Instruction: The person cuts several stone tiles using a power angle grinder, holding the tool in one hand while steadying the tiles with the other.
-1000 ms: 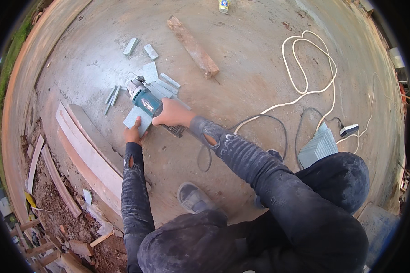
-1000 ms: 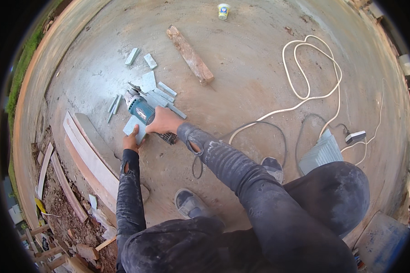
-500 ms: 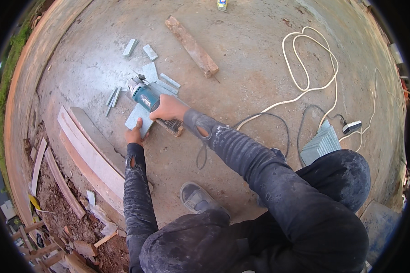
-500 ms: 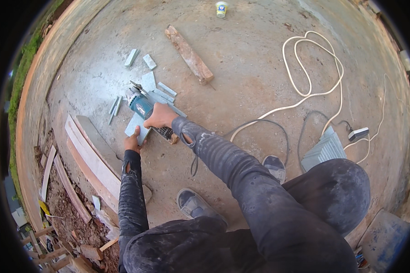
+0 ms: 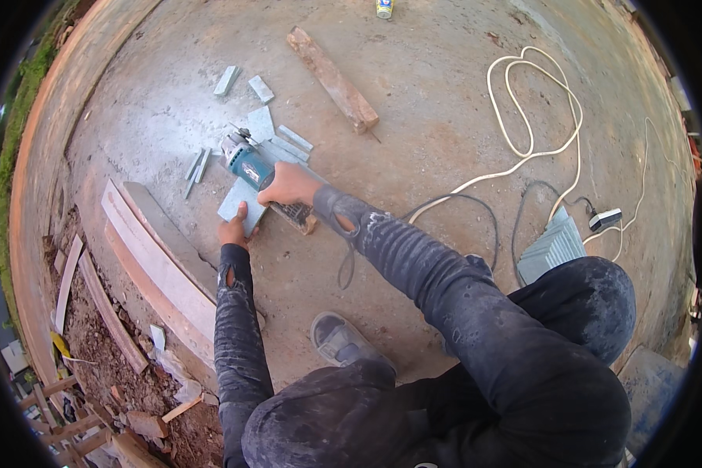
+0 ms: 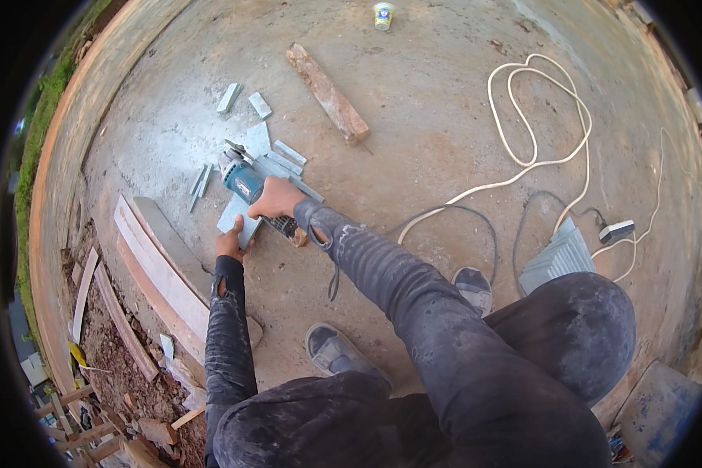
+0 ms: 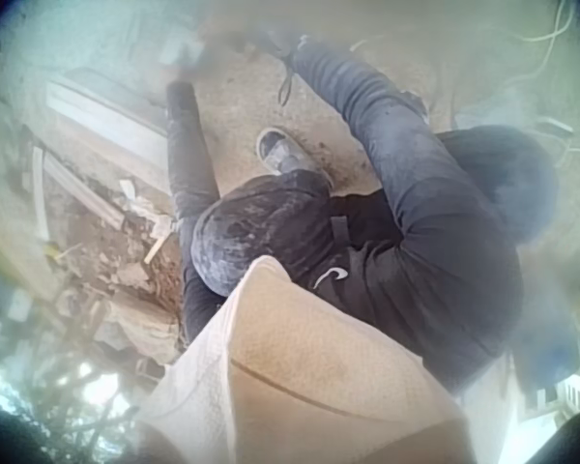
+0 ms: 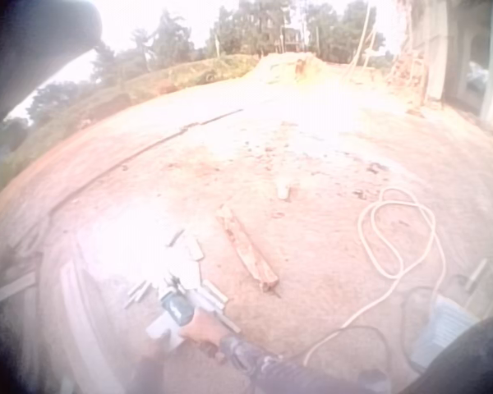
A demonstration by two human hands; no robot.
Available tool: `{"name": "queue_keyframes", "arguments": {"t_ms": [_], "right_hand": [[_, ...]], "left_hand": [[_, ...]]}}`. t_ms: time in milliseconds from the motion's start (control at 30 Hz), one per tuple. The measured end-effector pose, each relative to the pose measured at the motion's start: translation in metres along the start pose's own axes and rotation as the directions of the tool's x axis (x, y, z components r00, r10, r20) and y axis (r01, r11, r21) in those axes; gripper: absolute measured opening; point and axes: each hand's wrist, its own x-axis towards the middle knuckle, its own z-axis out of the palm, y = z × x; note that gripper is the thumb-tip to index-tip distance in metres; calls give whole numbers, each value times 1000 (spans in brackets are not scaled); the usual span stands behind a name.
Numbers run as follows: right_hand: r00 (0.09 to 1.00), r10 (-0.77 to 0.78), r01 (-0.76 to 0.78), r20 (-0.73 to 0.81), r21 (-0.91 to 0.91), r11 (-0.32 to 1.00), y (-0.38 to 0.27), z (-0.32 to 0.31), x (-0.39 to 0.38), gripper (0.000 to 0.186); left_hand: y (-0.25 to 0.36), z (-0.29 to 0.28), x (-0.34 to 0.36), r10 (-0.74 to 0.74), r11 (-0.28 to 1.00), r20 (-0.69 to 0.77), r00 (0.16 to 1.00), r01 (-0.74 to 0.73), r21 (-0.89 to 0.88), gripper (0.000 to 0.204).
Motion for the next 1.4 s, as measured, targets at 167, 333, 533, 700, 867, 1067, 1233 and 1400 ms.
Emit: {"name": "queue_keyframes", "arguments": {"t_ms": [167,333,533,700,867,1067,1233,1400], "right_hand": [[1000,8,-8,4,-5,1000,0,1,1,75],[1000,-3,3,0,4,1000,2,2,3,75],[1000,1,-1,11,0,1000,-1,0,0,77],[1000,1,-1,2,-20,1000,2,1,2,77],[1000,-4,4,21,-2,1000,0,0,-3,76],[1000,-22,22,-5,3,1000,4,-1,-10,75],[1000,-20,20,-6,-6,1000,7,-1,-13,75],[1000,-7,6,-24,-27,1000,9,-1,-20,74]], "left_hand": [[1,0,-2,-2,1000,-1,1000,2,4,49],[0,-1,1,-14,1000,12,1000,14,4,50],[5,1,-9,-8,1000,-15,1000,8,-5,47],[7,4,-12,6,1000,-6,1000,-6,-10,46],[6,0,-8,7,1000,-17,1000,-7,2,46],[5,1,-8,6,1000,-3,1000,-6,12,48],[4,1,-5,4,1000,-10,1000,-4,-2,49],[2,2,-2,7,1000,-19,1000,-7,-4,50]]}}
